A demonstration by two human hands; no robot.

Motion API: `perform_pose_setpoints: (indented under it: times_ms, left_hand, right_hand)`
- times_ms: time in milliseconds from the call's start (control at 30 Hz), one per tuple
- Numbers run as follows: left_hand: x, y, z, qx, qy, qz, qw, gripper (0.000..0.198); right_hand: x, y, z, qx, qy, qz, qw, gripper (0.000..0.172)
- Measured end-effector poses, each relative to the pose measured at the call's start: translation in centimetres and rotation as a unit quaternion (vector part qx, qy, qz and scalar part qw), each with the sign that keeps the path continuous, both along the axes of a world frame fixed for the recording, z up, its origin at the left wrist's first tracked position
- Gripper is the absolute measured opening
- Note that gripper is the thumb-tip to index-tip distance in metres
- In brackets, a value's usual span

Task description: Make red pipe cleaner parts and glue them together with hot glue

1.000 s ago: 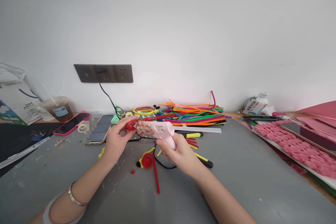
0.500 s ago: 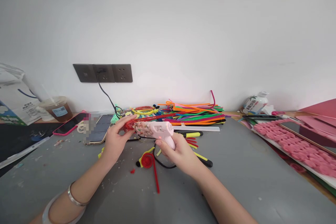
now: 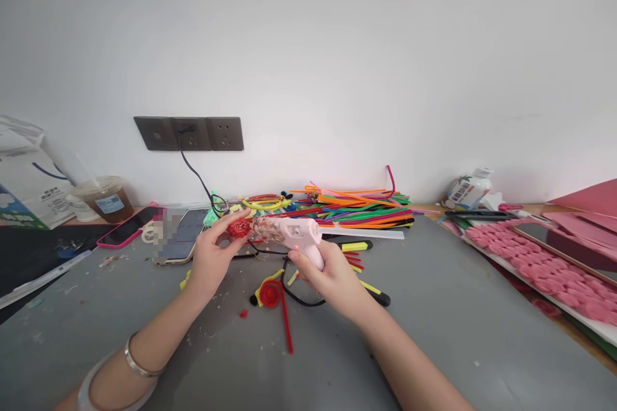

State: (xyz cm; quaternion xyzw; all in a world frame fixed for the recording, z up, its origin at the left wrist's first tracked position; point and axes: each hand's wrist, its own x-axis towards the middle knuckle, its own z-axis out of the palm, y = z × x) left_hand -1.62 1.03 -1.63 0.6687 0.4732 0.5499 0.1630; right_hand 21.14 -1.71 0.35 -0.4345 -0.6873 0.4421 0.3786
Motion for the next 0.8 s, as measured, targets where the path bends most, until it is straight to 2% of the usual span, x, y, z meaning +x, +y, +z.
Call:
perform_pose_setpoints:
  times_ms: [367, 633, 800]
  left_hand:
    - [-0.06, 0.02, 0.16, -0.002, -0.005, -0.002, 1.000, 0.039]
    - [-0.13, -0.02, 0.08, -0.006, -0.019, -0.005, 1.000, 0.039]
    - [-0.11, -0.05, -0.01, -0.013, -0.026, -0.010, 1.000, 0.036]
  right_hand:
    - [0.11, -0.15, -0.29, -0.019, 0.015, 0.056, 0.998, 0.057]
    - [0.09, -0.16, -0.26, -0.012, 0.012, 0.050, 0.999, 0.056]
    - [-0.01, -0.29, 0.39, -0.011, -0.013, 0.032, 0.999, 0.057]
